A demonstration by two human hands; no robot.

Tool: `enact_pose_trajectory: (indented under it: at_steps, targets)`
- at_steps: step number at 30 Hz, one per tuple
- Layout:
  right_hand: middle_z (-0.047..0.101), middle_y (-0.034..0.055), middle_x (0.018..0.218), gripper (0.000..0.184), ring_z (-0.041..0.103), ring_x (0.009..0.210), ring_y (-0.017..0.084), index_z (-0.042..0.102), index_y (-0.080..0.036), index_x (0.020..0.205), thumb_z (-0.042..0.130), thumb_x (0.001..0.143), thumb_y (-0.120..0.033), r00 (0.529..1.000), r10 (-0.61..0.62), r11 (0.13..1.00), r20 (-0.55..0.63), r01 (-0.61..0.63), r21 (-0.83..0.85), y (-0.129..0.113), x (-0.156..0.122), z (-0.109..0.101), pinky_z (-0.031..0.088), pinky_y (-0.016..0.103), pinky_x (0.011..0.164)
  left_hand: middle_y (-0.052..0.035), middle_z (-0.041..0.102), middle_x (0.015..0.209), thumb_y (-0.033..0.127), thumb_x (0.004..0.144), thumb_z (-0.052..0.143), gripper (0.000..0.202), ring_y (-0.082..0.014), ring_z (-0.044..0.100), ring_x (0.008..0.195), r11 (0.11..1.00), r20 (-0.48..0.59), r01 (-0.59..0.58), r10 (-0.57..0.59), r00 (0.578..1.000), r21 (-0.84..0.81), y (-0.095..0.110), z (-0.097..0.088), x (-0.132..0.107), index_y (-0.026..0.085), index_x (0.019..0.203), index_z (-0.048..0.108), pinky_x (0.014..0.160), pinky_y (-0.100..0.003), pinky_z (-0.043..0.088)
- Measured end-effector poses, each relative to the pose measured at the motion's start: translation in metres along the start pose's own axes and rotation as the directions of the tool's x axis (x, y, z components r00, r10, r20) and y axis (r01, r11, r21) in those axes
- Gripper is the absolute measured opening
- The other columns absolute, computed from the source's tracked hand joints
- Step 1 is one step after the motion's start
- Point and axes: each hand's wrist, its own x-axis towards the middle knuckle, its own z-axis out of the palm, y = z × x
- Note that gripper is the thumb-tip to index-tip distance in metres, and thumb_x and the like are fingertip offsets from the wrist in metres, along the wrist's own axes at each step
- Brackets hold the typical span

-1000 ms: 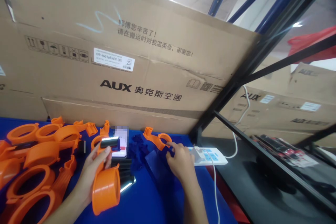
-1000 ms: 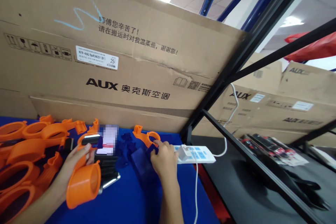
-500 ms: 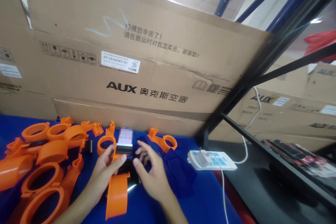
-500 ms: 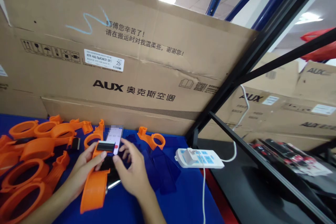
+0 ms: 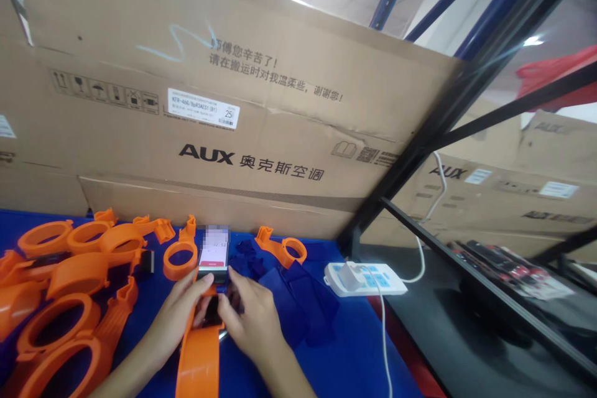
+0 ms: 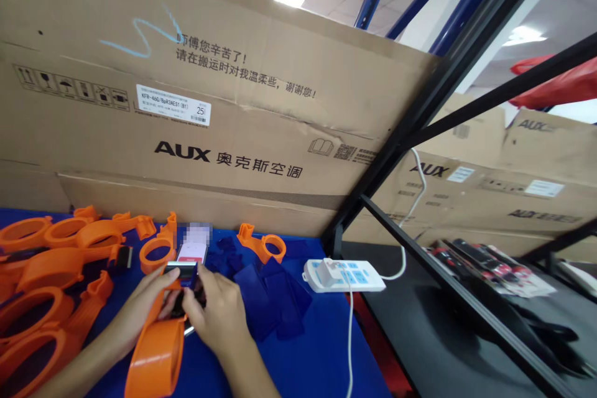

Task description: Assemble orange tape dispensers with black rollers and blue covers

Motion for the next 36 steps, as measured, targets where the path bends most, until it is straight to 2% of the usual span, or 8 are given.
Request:
enact_pose_trajectory:
  at_steps: [12,19,28,36]
  targets:
    - [0.077,0.0154,0.095,0.050,0.074,0.074,0.024,0.046,-0.008,0.148,0.046,0.099,-0.021,0.996,-0.066,0.992,0.056,0.072,-0.103,0.003,-0.004,0.004,0.063,0.036,0.069,0.0063,0.050,0.055,0.050,0.089,0.067,0.036,-0.0073,0.043,0.039,1.000,0.037,-0.011,0.011,0.999,0.003,0.000,0.004,-0.005,0.020,0.073,0.056,0.042,-0.020,0.034]
    - [0.077,0.0119,0.089,0.048,0.073,0.072,0.022,0.053,-0.011,0.143,0.053,0.096,-0.022,1.000,-0.017,0.999,0.001,0.017,-0.037,-0.001,-0.003,0.002,0.063,0.033,0.068,0.0074,0.050,0.054,0.049,0.089,0.069,0.032,-0.0069,0.041,0.038,0.999,0.007,-0.015,0.016,1.000,-0.036,-0.005,0.004,-0.003,0.021,0.079,0.057,0.041,-0.019,0.033]
    - [0.078,0.0115,0.088,0.045,0.073,0.069,0.021,0.055,-0.011,0.140,0.055,0.096,-0.023,1.000,-0.001,1.000,0.026,0.002,-0.018,0.002,-0.002,0.003,0.061,0.031,0.064,0.0069,0.051,0.056,0.049,0.086,0.071,0.032,-0.0072,0.041,0.040,1.000,-0.016,-0.024,0.024,1.000,0.001,-0.009,-0.002,0.000,0.021,0.081,0.057,0.041,-0.020,0.031]
    - [0.077,0.0149,0.088,0.047,0.073,0.070,0.025,0.049,-0.006,0.144,0.046,0.099,-0.020,0.994,-0.098,0.985,0.049,0.104,-0.134,-0.002,-0.002,-0.001,0.063,0.038,0.066,0.0059,0.053,0.055,0.048,0.086,0.071,0.030,-0.0087,0.044,0.040,1.000,-0.009,-0.020,0.021,1.000,0.010,-0.006,0.000,-0.005,0.021,0.082,0.058,0.042,-0.021,0.033]
